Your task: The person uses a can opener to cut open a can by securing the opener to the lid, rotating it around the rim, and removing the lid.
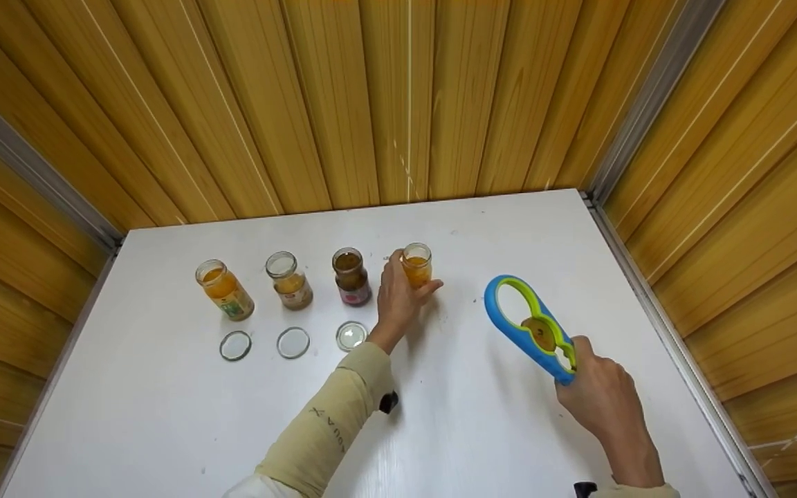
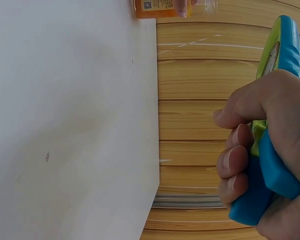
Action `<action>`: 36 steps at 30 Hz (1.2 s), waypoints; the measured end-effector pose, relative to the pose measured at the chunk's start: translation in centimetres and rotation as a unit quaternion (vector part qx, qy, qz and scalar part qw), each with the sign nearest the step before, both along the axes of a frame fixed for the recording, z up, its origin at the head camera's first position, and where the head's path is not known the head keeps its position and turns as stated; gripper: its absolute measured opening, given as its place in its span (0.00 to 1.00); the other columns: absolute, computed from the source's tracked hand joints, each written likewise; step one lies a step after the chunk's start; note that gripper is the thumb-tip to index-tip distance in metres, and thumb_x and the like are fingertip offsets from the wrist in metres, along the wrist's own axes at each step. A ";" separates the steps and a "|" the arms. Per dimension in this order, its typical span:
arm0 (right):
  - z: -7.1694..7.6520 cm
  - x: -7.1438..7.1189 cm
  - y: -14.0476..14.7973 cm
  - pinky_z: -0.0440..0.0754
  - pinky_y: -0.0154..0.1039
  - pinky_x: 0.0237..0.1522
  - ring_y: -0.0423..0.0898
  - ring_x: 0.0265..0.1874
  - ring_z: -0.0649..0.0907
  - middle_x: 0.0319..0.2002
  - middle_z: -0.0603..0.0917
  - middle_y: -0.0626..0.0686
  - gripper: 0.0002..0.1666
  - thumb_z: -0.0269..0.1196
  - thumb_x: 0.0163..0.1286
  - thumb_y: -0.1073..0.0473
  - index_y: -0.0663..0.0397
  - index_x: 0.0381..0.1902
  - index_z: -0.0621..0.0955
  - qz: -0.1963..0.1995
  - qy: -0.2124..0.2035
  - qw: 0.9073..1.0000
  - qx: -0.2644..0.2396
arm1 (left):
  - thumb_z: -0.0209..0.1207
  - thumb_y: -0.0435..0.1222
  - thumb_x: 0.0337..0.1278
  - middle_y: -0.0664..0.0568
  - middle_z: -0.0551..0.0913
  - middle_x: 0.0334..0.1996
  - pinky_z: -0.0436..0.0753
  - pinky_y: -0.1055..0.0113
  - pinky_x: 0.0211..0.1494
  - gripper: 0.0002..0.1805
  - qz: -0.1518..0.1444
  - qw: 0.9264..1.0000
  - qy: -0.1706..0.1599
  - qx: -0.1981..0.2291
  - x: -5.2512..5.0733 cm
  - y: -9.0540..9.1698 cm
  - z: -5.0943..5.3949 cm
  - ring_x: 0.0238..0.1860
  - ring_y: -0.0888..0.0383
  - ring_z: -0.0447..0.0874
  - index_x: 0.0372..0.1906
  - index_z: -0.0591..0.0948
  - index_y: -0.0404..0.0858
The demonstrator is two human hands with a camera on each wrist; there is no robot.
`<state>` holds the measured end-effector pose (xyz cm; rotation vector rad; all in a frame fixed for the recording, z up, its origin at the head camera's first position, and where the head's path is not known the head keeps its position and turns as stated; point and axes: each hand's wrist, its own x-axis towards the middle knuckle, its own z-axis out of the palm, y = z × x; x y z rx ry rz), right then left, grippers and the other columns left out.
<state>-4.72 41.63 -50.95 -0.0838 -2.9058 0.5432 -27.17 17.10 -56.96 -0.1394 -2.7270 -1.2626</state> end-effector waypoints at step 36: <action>2.1 -2.3 -6.8 0.74 0.36 0.21 0.44 0.17 0.75 0.23 0.80 0.55 0.27 0.74 0.54 0.71 0.66 0.48 0.73 0.088 0.060 0.994 0.023 | 0.56 0.34 0.78 0.63 0.84 0.53 0.82 0.69 0.59 0.16 -0.226 0.890 -0.105 0.383 10.2 -5.3 4.0 0.53 0.67 0.83 0.64 0.80 0.43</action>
